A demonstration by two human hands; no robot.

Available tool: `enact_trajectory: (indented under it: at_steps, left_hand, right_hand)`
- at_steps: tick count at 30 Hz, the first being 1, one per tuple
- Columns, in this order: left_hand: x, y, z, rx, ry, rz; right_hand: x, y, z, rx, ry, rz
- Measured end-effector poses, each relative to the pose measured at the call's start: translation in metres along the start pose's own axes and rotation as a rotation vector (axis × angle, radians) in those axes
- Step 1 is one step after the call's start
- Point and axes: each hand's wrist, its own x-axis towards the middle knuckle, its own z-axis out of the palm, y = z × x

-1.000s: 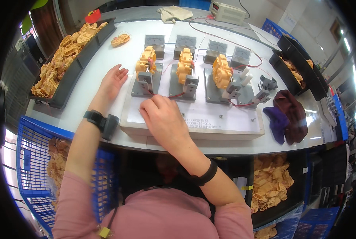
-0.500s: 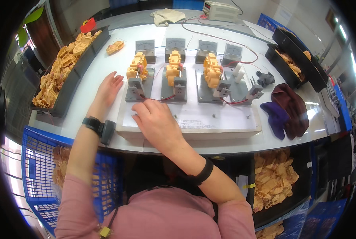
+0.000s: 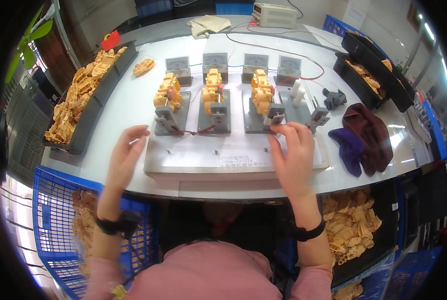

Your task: Assembling small yellow plastic components using a testing or assembly jig at a workstation.

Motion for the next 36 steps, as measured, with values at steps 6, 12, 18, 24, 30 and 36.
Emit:
enact_trajectory:
  at_steps: [6,12,18,24,30,36]
  left_hand:
    - [-0.003,0.011,0.028,0.445,0.003,0.223]
    - [-0.005,0.009,0.037,0.450,0.008,0.126]
    - [-0.008,0.006,0.038,0.489,0.043,0.157]
    - [-0.012,0.003,0.035,0.413,0.070,0.153]
    - [-0.012,0.006,0.036,0.443,0.055,0.171]
    - [-0.013,0.006,0.033,0.442,0.049,0.172]
  right_hand:
    - [-0.004,0.009,-0.006,0.022,-0.220,0.045]
    - [-0.001,0.011,-0.013,0.089,-0.285,0.047]
    - [-0.001,0.012,-0.016,0.161,-0.352,0.085]
    - [0.001,0.010,-0.017,0.172,-0.386,0.105]
    - [0.003,0.009,-0.022,0.160,-0.445,0.132]
    - [0.002,0.006,-0.016,0.150,-0.428,0.124]
